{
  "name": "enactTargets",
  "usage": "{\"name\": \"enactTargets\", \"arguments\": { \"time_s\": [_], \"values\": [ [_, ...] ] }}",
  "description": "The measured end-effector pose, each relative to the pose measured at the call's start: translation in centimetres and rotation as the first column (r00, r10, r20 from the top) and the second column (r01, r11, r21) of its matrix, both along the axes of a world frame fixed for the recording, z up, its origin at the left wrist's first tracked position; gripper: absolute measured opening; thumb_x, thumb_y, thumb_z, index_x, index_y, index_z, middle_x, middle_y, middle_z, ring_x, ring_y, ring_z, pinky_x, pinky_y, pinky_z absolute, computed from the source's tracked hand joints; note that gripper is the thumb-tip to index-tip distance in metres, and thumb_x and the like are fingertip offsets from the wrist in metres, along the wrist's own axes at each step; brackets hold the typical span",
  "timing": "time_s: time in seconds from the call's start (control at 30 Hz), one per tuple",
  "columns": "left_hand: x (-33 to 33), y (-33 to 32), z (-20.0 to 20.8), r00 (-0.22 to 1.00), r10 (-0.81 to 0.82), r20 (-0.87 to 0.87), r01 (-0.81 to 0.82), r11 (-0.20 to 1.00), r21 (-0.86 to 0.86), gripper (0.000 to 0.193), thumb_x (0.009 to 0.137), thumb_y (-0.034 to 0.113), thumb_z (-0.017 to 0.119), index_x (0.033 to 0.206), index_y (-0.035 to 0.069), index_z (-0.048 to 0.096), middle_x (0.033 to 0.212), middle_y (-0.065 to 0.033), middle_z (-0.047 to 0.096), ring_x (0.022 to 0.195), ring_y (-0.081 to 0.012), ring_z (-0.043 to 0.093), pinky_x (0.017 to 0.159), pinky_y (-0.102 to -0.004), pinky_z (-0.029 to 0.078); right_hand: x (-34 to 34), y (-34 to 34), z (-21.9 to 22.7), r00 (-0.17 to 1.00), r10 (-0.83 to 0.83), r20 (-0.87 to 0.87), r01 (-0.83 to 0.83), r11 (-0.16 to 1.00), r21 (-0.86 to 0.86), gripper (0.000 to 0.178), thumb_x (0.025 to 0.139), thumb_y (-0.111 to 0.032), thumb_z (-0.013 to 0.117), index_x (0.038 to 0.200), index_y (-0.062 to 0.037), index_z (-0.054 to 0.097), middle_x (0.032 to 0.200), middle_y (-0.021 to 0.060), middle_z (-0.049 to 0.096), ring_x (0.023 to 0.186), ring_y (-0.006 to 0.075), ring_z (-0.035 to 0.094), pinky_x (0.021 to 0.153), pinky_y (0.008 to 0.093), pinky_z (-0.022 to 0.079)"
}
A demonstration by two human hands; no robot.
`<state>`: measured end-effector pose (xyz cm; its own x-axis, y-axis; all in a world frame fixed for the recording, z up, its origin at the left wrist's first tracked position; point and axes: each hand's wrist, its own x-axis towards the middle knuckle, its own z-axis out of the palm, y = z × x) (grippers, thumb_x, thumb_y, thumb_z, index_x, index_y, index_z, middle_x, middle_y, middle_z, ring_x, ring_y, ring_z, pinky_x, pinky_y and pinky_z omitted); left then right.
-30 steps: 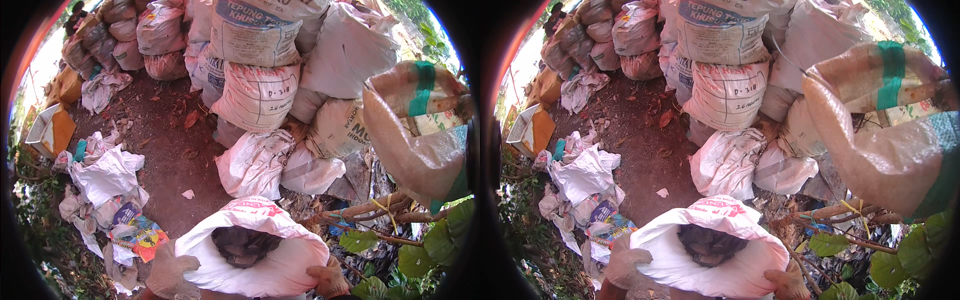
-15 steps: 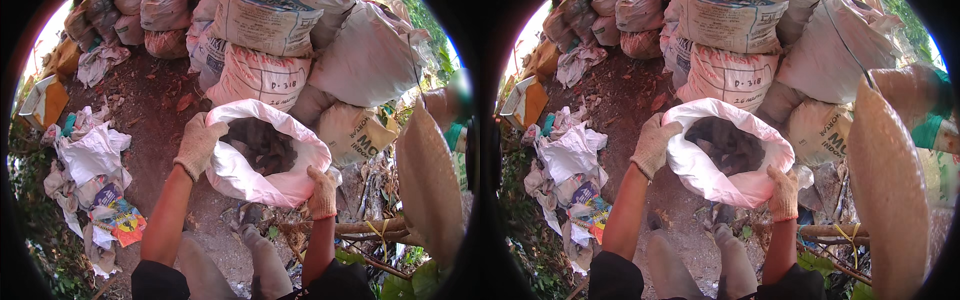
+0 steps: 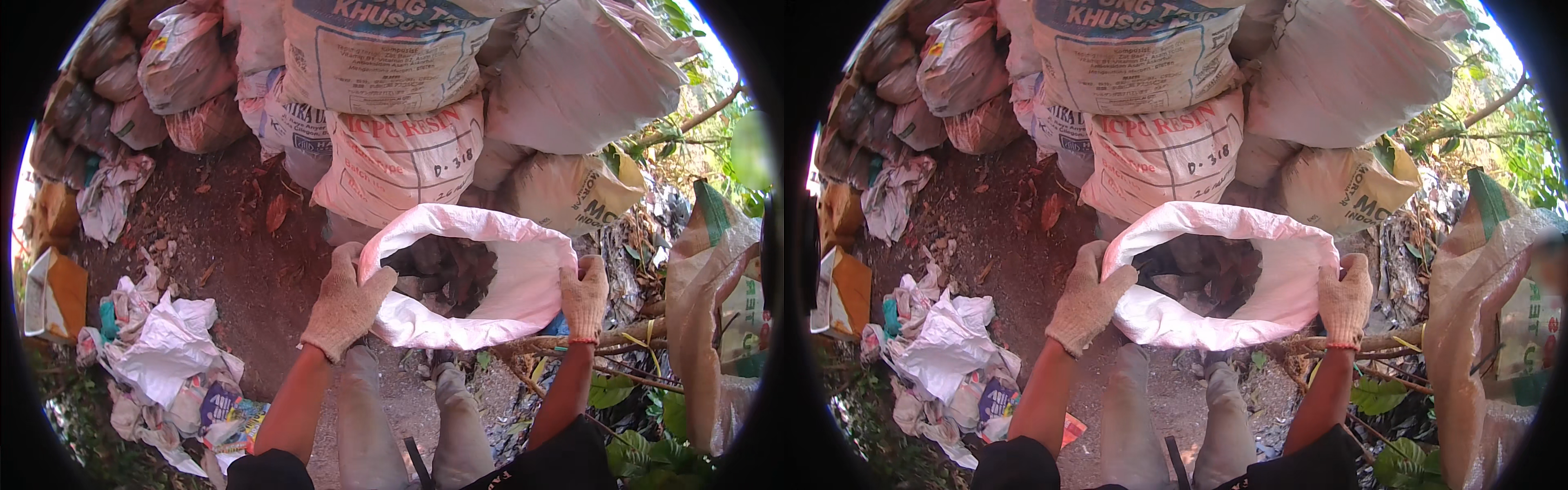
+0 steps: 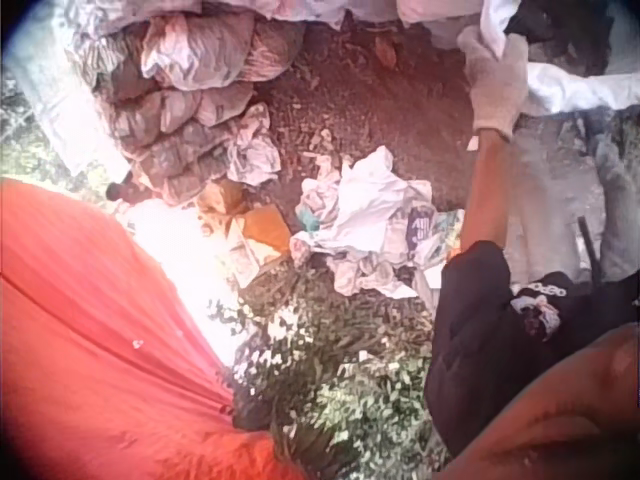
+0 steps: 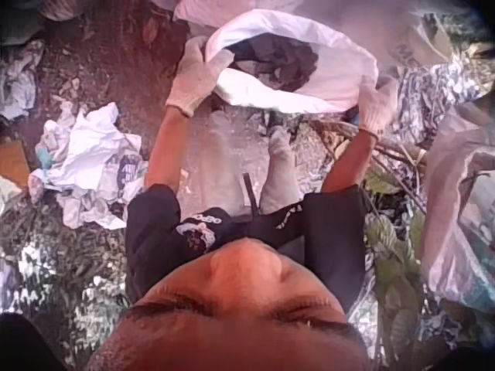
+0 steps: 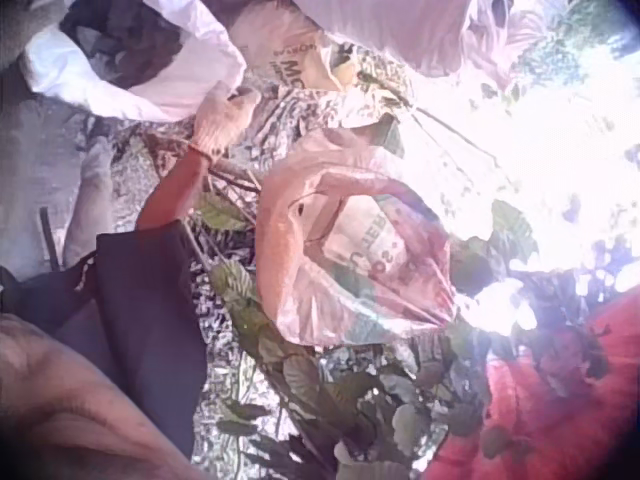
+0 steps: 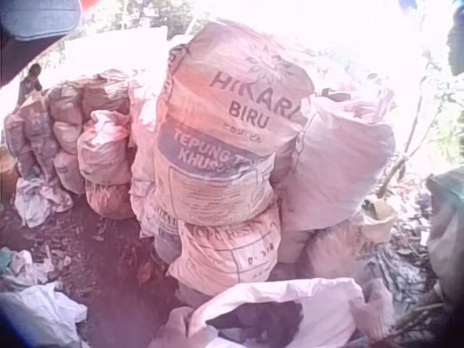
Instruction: The person collects broken glass and debris from the ground using a red dustpan and gloved hands, then transfers the contents into a white sack.
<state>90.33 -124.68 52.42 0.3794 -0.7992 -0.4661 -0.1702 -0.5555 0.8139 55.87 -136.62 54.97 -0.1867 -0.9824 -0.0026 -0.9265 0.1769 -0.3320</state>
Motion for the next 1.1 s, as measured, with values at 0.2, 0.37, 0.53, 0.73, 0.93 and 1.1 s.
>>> {"name": "enactTargets", "arguments": {
  "time_s": [0.2, 0.37, 0.53, 0.73, 0.93, 1.1],
  "values": [
    [-1.9, -8.5, 2.3, 0.440, -0.353, 0.825, 0.825, 0.521, -0.217, 0.072, 0.076, 0.029, 0.080, 0.137, 0.004, 0.049, 0.125, -0.0197, 0.056, 0.108, -0.0388, 0.059, 0.093, -0.0499, 0.052, 10.8, 6.7, 3.5, 0.649, 0.731, 0.212, -0.761, 0.620, 0.191, 0.075, 0.071, -0.051, 0.085, 0.127, -0.0069, 0.061, 0.125, 0.0154, 0.065, 0.125, 0.0332, 0.058, 0.108, 0.0505, 0.040],
    [-1.6, -20.7, -6.2, 0.060, -0.525, 0.849, 0.869, 0.446, 0.214, 0.032, 0.083, 0.020, 0.067, 0.111, 0.005, 0.065, 0.094, -0.0219, 0.074, 0.088, -0.0417, 0.073, 0.080, -0.0543, 0.057, 12.1, 8.7, 0.2, 0.497, 0.820, 0.283, -0.621, 0.109, 0.776, 0.043, 0.083, -0.030, 0.072, 0.117, -0.0048, 0.069, 0.104, 0.0184, 0.073, 0.101, 0.0367, 0.072, 0.097, 0.0484, 0.050],
    [-1.0, -17.1, 2.5, 0.081, -0.323, 0.943, 0.800, 0.585, 0.131, 0.043, 0.083, 0.024, 0.071, 0.119, 0.003, 0.063, 0.110, -0.0220, 0.069, 0.102, -0.0412, 0.068, 0.087, -0.0511, 0.055, 10.0, 14.2, 5.0, 0.547, 0.814, 0.197, -0.813, 0.460, 0.356, 0.030, 0.082, -0.021, 0.069, 0.110, -0.0118, 0.065, 0.101, 0.0096, 0.071, 0.097, 0.0304, 0.070, 0.092, 0.0546, 0.048],
    [-9.8, 2.4, 5.3, 0.553, -0.215, 0.805, 0.825, 0.275, -0.493, 0.065, 0.077, 0.003, 0.081, 0.136, 0.001, 0.054, 0.116, -0.0152, 0.064, 0.098, -0.0273, 0.064, 0.089, -0.0381, 0.053, 0.4, 32.4, 0.0, 0.847, 0.277, 0.453, -0.189, 0.954, -0.231, 0.043, 0.084, -0.027, 0.076, 0.121, -0.0093, 0.062, 0.101, 0.0132, 0.069, 0.098, 0.0360, 0.068, 0.088, 0.0500, 0.052],
    [-15.8, 31.8, -10.9, 0.111, -0.945, 0.307, 0.979, 0.158, 0.132, 0.071, 0.081, 0.015, 0.085, 0.140, 0.001, 0.048, 0.110, -0.0110, 0.063, 0.098, -0.0219, 0.062, 0.089, -0.0365, 0.054, -4.6, 66.5, -14.8, 0.766, -0.585, 0.267, 0.347, 0.726, 0.594, 0.041, 0.091, -0.034, 0.062, 0.119, -0.0046, 0.065, 0.109, 0.0229, 0.071, 0.107, 0.0414, 0.067, 0.093, 0.0500, 0.053],
    [-20.7, 56.8, -10.4, -0.811, -0.580, -0.069, 0.516, -0.767, 0.381, 0.075, 0.086, 0.042, 0.079, 0.141, 0.000, 0.051, 0.129, -0.0216, 0.064, 0.126, -0.0341, 0.061, 0.106, -0.0459, 0.048, 3.1, 100.4, -19.4, 0.100, -0.995, -0.019, 0.510, 0.035, 0.860, 0.045, 0.088, -0.037, 0.064, 0.117, -0.0023, 0.066, 0.116, 0.0254, 0.070, 0.111, 0.0426, 0.067, 0.097, 0.0509, 0.053]
  ]
}}
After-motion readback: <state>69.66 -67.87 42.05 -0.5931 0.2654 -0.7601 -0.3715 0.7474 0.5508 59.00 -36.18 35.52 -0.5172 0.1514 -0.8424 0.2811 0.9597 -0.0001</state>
